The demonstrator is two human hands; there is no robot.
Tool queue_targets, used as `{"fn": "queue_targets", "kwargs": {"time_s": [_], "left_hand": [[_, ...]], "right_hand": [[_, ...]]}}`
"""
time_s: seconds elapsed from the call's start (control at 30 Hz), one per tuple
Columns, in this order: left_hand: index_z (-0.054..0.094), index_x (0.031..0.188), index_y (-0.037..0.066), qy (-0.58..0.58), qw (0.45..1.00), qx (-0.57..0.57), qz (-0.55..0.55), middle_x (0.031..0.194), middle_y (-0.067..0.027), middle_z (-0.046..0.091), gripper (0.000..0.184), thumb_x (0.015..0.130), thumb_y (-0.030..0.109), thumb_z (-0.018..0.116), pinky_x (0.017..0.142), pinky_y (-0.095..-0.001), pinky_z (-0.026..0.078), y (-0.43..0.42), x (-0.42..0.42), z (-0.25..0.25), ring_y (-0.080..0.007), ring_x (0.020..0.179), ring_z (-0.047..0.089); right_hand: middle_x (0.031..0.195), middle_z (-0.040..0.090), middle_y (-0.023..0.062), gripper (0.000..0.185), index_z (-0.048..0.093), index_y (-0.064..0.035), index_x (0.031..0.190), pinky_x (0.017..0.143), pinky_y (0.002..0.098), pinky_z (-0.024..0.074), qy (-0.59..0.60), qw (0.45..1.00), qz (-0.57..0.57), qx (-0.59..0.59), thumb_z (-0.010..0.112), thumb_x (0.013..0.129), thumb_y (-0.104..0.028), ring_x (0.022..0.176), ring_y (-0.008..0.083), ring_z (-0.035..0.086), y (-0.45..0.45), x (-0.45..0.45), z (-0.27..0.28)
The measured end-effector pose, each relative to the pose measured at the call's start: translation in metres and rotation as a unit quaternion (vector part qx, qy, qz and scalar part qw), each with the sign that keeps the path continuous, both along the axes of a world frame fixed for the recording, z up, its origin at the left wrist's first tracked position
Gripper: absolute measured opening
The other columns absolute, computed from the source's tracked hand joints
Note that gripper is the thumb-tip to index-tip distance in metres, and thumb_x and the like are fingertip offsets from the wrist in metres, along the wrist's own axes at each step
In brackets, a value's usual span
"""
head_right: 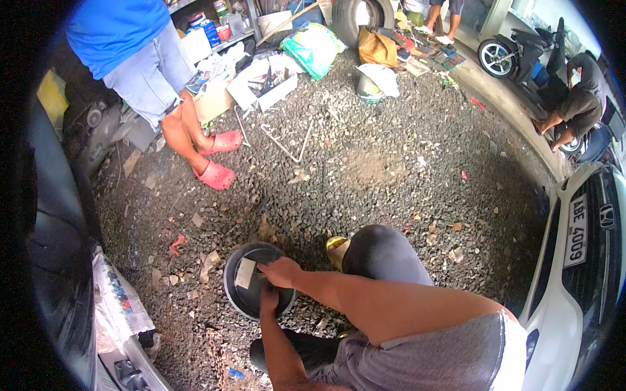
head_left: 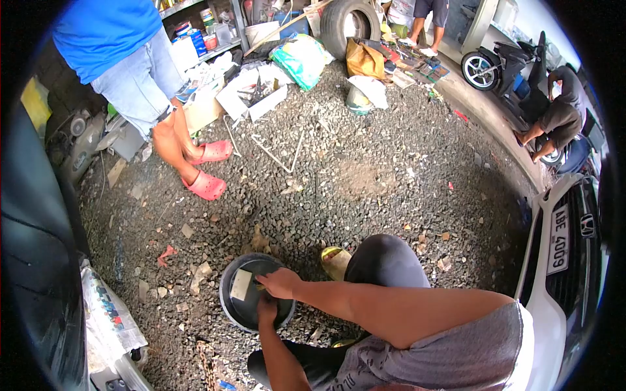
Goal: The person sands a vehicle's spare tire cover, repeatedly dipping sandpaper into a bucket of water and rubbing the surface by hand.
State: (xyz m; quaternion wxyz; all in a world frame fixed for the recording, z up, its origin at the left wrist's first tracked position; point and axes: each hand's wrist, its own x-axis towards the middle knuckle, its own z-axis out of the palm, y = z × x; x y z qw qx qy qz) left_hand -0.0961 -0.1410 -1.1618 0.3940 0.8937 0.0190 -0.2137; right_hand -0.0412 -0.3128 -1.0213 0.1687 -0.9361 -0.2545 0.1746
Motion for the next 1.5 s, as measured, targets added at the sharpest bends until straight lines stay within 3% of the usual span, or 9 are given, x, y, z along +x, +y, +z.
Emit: {"fn": "queue_targets", "kwargs": {"time_s": [0.2,0.3,0.4,0.77,0.9,0.97,1.3,1.4,1.5], "left_hand": [[0.055,0.117,-0.008,-0.017,0.999,-0.023,-0.034,0.114,-0.0326,0.061,0.04,0.094,0.025,0.062,0.088,-0.051,0.044,0.01,0.001,-0.028,-0.0488,0.108,0.058],[0.056,0.116,-0.007,0.033,0.997,-0.059,0.037,0.111,-0.0319,0.062,0.039,0.094,0.025,0.061,0.085,-0.0506,0.044,-0.007,0.0,0.035,-0.0484,0.104,0.059],[0.056,0.115,-0.007,0.022,1.0,-0.019,0.0,0.11,-0.0312,0.062,0.037,0.095,0.024,0.06,0.082,-0.0502,0.044,-0.004,0.002,0.023,-0.0466,0.103,0.06],[0.051,0.129,-0.005,0.012,1.0,-0.008,-0.018,0.125,-0.0296,0.059,0.042,0.093,0.014,0.058,0.093,-0.0493,0.045,0.007,0.001,-0.019,-0.0463,0.115,0.057],[0.051,0.131,-0.004,0.041,0.999,-0.018,0.015,0.126,-0.0294,0.059,0.045,0.088,0.009,0.057,0.095,-0.0498,0.045,0.0,0.002,0.001,-0.0468,0.116,0.056],[0.051,0.131,-0.003,0.02,1.0,0.011,-0.006,0.125,-0.0297,0.059,0.045,0.088,0.01,0.057,0.094,-0.0498,0.045,0.008,0.002,-0.025,-0.0474,0.116,0.056],[0.054,0.128,-0.001,0.046,0.998,0.041,0.0,0.123,-0.0288,0.061,0.047,0.09,0.025,0.062,0.093,-0.0504,0.045,0.005,0.004,-0.019,-0.0477,0.115,0.056],[0.055,0.127,-0.001,-0.012,0.999,0.026,-0.033,0.123,-0.0279,0.061,0.047,0.091,0.028,0.063,0.091,-0.0495,0.045,0.015,-0.002,-0.048,-0.0477,0.115,0.056],[0.053,0.131,-0.001,0.05,0.998,-0.034,-0.008,0.126,-0.0278,0.06,0.051,0.093,0.029,0.063,0.091,-0.0483,0.045,0.007,0.001,-0.001,-0.0466,0.117,0.056]], "right_hand": [[0.098,0.068,0.0117,0.046,0.049,-0.0106,0.141,0.07,0.0461,0.0534,-0.026,1.0,-0.002,0.013,0.052,0.096,-0.023,0.08,0.032,0.068,-0.001,-0.002,-0.004],[0.098,0.068,0.0113,0.046,0.05,-0.0109,0.139,0.07,0.0462,0.0534,0.003,1.0,-0.012,0.005,0.052,0.095,-0.023,0.08,0.0317,0.068,0.0,-0.001,-0.003],[0.097,0.069,0.0112,0.046,0.051,-0.0111,0.139,0.069,0.0464,0.0538,-0.017,1.0,-0.013,0.01,0.053,0.095,-0.023,0.08,0.0314,0.068,0.0,-0.001,-0.002],[0.098,0.069,0.0105,0.047,0.05,-0.0111,0.139,0.07,0.046,0.0547,-0.028,0.999,-0.01,0.016,0.055,0.094,-0.024,0.082,0.0315,0.069,0.0,-0.002,-0.004],[0.099,0.069,0.0102,0.047,0.05,-0.0109,0.139,0.072,0.0463,0.0544,-0.027,0.999,-0.011,0.015,0.054,0.094,-0.025,0.084,0.0314,0.069,-0.001,-0.002,-0.003],[0.099,0.069,0.0104,0.047,0.05,-0.0108,0.138,0.073,0.0463,0.0543,-0.028,0.999,-0.014,0.016,0.054,0.094,-0.024,0.085,0.0315,0.069,0.0,-0.002,-0.003],[0.098,0.069,0.0111,0.047,0.05,-0.0094,0.139,0.072,0.0463,0.0542,-0.03,0.999,-0.006,0.011,0.054,0.094,-0.024,0.084,0.0313,0.069,-0.001,-0.001,-0.006],[0.098,0.069,0.0108,0.049,0.049,-0.0083,0.14,0.071,0.0462,0.0538,0.012,1.0,-0.012,0.006,0.054,0.094,-0.024,0.083,0.0311,0.069,-0.001,0.0,0.003],[0.099,0.069,0.0106,0.048,0.049,-0.0087,0.141,0.07,0.0464,0.0534,-0.009,1.0,0.0,0.002,0.054,0.095,-0.025,0.083,0.031,0.068,-0.001,0.0,0.001]]}}
